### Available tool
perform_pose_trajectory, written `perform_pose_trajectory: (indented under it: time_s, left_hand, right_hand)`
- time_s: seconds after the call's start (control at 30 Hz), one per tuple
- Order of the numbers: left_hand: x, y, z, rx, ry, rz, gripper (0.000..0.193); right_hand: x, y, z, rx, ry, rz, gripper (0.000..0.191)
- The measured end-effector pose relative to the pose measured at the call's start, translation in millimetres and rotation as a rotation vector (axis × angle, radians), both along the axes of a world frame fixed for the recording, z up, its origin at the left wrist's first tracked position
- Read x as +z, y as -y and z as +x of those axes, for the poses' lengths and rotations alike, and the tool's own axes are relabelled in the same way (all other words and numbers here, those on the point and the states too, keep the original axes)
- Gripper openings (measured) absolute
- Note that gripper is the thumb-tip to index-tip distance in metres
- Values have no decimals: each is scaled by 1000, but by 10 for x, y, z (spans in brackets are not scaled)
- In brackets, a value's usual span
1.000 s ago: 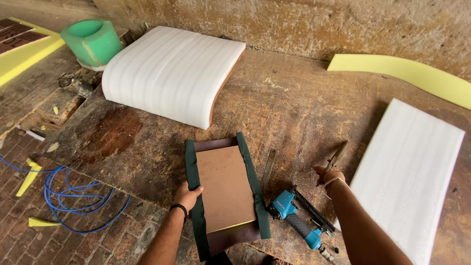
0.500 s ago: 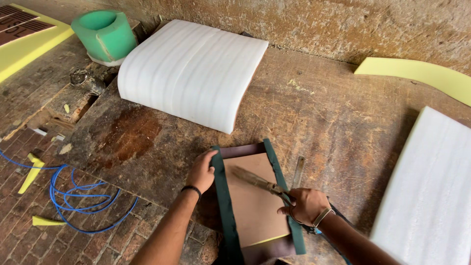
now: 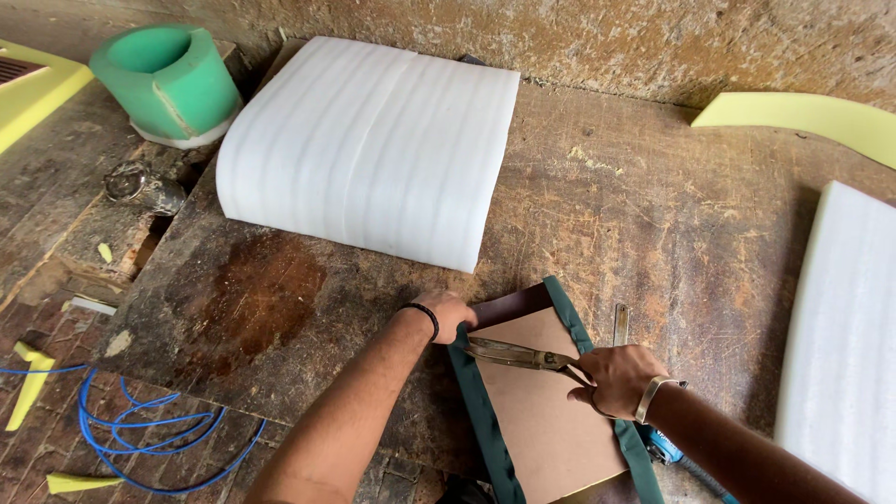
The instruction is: The person staples green fabric onto a rectangular foam and cardboard assembly using a pneumatic staple gun. They trim excess fabric with shears, fold edges, and continue stapling to secure the fabric around the piece. The person then moves the finished piece aside and picks up a white foam block.
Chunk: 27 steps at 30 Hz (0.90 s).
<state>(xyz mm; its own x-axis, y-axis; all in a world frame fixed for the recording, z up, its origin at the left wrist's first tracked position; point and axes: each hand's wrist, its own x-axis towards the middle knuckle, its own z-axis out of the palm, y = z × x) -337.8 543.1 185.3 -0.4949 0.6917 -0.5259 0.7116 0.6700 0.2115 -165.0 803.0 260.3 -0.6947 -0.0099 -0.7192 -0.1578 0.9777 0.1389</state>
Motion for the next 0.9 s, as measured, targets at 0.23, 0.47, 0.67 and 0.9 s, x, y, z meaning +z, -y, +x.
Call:
perform_pose_trajectory:
  time_s: [0.23,0.47,0.67,0.9]
  left_hand:
    - [-89,192,-21,158,145,165,18]
    - [-60,217,109,301,191,111,19]
    - [-99,283,72,310,163,114,20]
    - [-119,279,53,300,150,84,21]
  right_hand:
    - [-60,150,-131,47,48,42,55]
    - [-135,128,-45,-4,4,-13,50]
    - [-178,57,-54,23,-31,-50,51]
    - [-122,160,-86,19,-32,-47,52]
